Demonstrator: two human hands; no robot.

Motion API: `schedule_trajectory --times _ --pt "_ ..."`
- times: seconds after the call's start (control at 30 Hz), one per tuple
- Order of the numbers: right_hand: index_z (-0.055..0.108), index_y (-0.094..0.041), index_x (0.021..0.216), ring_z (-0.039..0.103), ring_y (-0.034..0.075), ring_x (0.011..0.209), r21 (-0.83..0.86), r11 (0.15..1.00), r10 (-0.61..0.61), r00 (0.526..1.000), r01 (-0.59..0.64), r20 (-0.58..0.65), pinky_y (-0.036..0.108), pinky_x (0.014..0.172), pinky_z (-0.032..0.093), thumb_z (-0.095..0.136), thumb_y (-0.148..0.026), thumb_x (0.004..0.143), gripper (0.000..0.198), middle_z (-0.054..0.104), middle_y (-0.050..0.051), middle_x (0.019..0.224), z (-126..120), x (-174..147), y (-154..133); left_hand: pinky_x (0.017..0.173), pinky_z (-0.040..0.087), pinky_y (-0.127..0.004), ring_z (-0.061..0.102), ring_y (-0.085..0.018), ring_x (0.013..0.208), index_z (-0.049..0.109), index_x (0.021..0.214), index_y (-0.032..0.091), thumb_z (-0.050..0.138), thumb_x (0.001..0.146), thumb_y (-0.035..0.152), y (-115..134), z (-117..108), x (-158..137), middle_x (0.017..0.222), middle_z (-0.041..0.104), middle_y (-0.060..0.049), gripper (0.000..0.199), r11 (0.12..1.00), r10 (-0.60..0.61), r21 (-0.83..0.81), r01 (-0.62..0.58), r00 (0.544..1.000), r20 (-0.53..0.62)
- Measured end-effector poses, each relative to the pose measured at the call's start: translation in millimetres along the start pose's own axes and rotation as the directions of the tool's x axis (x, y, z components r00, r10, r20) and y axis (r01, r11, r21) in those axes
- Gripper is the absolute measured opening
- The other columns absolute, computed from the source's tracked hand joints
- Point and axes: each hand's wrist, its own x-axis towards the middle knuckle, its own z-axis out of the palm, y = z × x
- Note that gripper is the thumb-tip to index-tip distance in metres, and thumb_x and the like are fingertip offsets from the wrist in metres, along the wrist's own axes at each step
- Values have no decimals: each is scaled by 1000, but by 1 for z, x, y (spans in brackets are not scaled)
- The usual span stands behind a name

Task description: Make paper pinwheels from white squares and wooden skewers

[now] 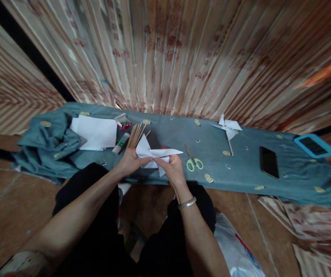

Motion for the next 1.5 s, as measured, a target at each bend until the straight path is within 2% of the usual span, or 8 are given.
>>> schedule_trajectory --times 0.4,0.53,0.67,0.87,1.07,1.23,1.33,1.5 --pt "66 -18 95 70 18 64 12 999 -35 999 35 22 31 66 55 88 -32 48 54 76 -1 75 2 0 2 61 50 -24 63 -16 62 72 68 11 72 63 27 -10 4 -2 69 70 -3 16 1000 -11 -30 10 1000 -25" --pt "68 -18 92 71 19 68 -1 999 -45 998 46 43 31 69 56 87 -33 50 49 76 0 77 3 0 1 63 51 -25 64 -16 64 72 69 11 71 64 27 -12 5 -1 70 71 -3 17 998 -27 -51 26 999 -25" --pt "67 -18 95 71 20 69 8 999 -34 998 34 49 33 70 56 88 -34 49 53 76 1 77 3 -2 -2 63 51 -25 64 -17 65 72 68 11 71 63 25 -8 6 -1 70 71 -3 14 999 -13 -48 10 998 -66" --pt "66 -21 95 71 22 79 20 996 -88 994 87 70 34 75 57 87 -35 52 49 77 2 84 1 -2 -4 62 51 -26 62 -16 62 70 66 12 73 61 27 -4 3 0 66 69 -3 16 994 -32 -105 20 993 -115" --pt "66 -21 96 70 20 84 34 989 -140 986 143 -87 37 87 53 86 -38 53 51 76 3 86 -8 7 2 72 53 -31 66 -19 71 73 76 12 79 54 30 -13 0 1 75 73 -5 29 971 -95 -234 48 976 -196" --pt "67 -21 93 70 20 84 35 989 -136 983 141 -126 37 87 52 84 -41 56 46 76 3 84 -13 12 0 68 52 -29 66 -18 67 72 75 12 84 47 35 -3 -12 -3 76 74 -6 38 910 -230 -404 89 921 -314" --pt "68 -21 94 70 19 83 39 990 -126 982 133 -140 36 86 52 83 -40 58 44 76 3 83 -15 13 -2 69 53 -30 67 -20 70 71 75 11 86 46 38 15 -31 -3 74 74 -6 42 890 -225 -456 18 886 -404" --pt "71 -21 92 70 20 83 -12 990 -143 986 142 -86 37 88 51 83 -40 59 40 76 4 83 -15 17 1 79 54 -33 70 -24 85 71 78 11 86 47 31 51 -62 15 75 74 -5 40 832 -55 -495 -250 851 -523"
